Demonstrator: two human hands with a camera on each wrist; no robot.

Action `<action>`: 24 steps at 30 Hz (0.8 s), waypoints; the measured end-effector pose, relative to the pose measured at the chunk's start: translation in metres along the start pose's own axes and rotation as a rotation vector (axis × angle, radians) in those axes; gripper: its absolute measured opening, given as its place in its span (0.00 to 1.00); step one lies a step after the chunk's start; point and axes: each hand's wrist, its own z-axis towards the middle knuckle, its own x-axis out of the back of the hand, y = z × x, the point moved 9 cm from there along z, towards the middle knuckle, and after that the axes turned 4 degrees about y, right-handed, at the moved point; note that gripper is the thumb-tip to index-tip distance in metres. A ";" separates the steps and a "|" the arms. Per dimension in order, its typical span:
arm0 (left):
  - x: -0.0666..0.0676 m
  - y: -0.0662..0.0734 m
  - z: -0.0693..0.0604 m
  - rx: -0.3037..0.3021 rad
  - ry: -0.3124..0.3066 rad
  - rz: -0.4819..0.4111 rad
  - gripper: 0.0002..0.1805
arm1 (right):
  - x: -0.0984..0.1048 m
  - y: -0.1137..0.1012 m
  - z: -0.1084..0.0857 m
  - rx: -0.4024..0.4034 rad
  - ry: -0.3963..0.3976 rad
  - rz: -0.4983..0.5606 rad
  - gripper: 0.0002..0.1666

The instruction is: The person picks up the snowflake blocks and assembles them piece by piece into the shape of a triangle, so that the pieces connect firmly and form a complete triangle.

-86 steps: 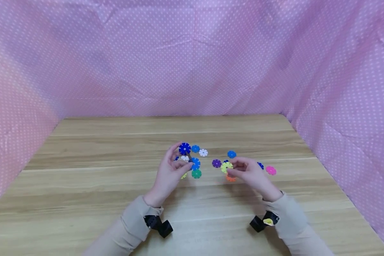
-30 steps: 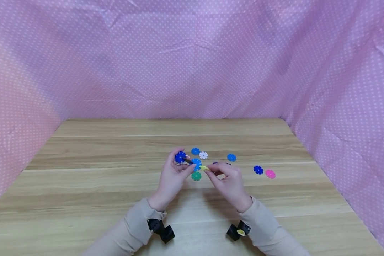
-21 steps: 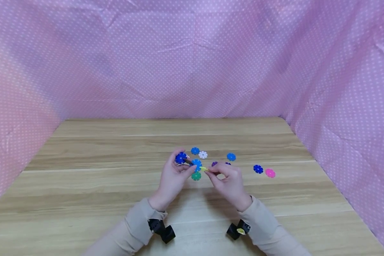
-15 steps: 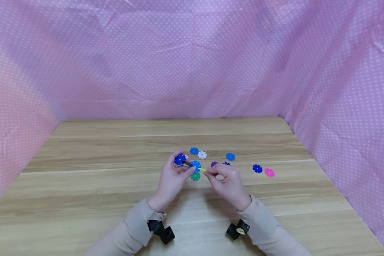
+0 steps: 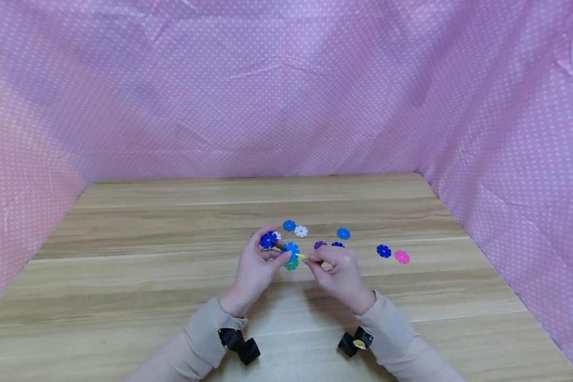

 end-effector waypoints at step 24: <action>0.003 0.018 0.004 -0.073 -0.085 -0.027 0.41 | -0.010 0.007 0.000 -0.152 -0.075 0.111 0.12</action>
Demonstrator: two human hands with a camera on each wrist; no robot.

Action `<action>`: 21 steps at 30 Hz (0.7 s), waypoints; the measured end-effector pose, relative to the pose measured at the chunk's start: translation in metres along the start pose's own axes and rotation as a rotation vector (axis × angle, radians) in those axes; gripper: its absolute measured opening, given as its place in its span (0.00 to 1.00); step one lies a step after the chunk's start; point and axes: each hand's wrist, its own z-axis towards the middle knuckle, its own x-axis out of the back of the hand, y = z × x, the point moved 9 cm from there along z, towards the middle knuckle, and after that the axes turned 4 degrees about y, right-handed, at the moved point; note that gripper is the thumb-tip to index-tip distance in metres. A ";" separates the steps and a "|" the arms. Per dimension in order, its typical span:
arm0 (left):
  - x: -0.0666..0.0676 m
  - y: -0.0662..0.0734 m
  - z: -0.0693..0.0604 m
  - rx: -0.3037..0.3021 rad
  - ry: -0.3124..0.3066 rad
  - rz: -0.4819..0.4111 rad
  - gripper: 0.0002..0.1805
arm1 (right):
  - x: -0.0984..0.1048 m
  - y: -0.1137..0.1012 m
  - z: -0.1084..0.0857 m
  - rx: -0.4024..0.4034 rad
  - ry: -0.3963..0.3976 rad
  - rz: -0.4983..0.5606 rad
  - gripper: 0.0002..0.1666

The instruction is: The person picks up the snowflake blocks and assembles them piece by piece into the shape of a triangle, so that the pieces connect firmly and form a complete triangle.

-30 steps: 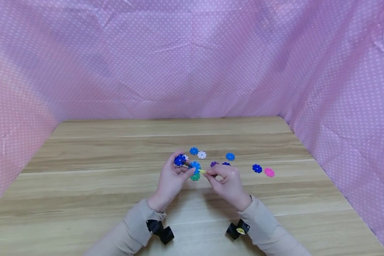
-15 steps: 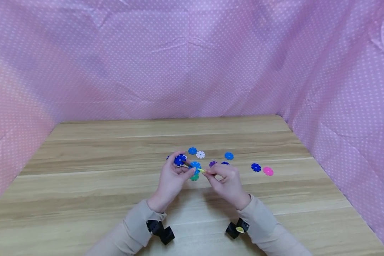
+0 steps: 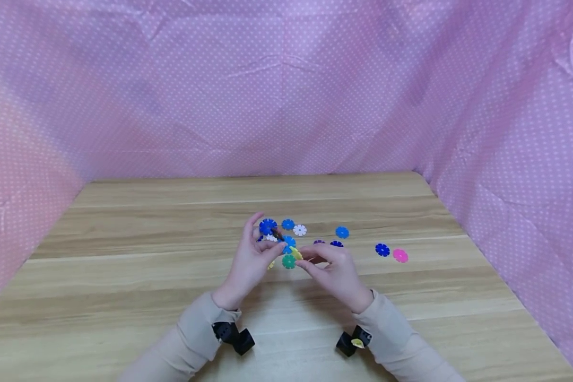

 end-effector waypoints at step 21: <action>0.003 -0.003 -0.002 0.023 0.045 -0.076 0.47 | -0.002 0.003 0.000 -0.063 -0.005 0.052 0.13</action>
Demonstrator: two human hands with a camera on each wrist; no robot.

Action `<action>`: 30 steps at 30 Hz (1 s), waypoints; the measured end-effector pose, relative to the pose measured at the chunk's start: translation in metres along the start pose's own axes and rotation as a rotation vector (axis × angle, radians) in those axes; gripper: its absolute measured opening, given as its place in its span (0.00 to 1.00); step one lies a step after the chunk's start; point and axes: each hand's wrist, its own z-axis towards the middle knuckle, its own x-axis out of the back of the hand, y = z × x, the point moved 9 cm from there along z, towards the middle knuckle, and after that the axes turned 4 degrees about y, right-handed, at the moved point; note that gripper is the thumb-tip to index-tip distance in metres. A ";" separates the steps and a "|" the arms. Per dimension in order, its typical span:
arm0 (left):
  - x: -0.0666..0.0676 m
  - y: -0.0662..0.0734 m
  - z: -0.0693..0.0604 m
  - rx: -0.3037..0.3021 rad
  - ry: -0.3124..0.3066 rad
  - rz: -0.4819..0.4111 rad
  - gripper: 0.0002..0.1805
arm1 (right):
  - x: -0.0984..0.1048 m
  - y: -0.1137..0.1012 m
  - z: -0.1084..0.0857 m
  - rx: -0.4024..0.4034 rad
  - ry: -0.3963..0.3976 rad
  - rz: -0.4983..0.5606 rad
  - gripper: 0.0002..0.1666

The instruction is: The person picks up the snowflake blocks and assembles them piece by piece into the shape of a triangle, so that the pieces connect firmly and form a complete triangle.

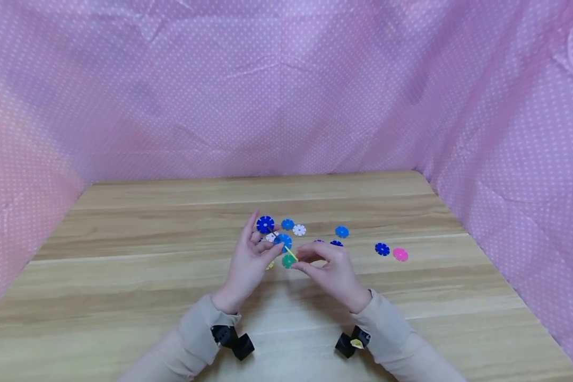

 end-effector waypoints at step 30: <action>0.052 -0.001 0.005 -0.001 0.140 -0.063 0.41 | -0.052 0.089 0.007 -0.540 -0.468 -0.221 0.25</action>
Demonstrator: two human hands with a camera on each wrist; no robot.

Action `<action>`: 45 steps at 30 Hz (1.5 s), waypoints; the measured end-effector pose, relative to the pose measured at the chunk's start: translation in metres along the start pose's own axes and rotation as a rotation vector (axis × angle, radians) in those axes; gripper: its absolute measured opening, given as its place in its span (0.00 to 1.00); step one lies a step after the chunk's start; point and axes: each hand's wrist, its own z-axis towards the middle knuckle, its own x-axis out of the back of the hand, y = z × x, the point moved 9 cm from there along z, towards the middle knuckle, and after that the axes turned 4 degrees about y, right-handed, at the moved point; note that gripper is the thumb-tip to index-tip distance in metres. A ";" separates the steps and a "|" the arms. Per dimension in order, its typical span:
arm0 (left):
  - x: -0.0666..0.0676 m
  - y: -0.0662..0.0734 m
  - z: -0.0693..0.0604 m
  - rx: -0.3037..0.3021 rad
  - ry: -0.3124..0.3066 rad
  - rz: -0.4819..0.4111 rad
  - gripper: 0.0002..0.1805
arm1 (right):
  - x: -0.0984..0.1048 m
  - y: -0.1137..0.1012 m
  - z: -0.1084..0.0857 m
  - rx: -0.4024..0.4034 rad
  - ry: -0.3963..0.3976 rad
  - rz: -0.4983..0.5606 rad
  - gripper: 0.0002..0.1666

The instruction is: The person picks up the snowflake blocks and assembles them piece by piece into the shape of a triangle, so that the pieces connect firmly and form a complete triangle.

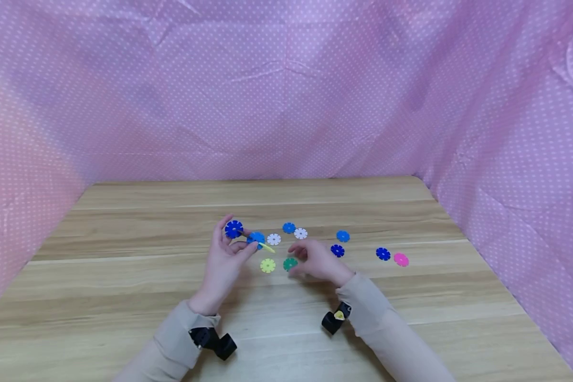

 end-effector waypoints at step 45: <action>0.008 0.001 -0.001 -0.029 0.017 -0.053 0.40 | 0.001 -0.010 -0.015 0.036 0.030 0.190 0.16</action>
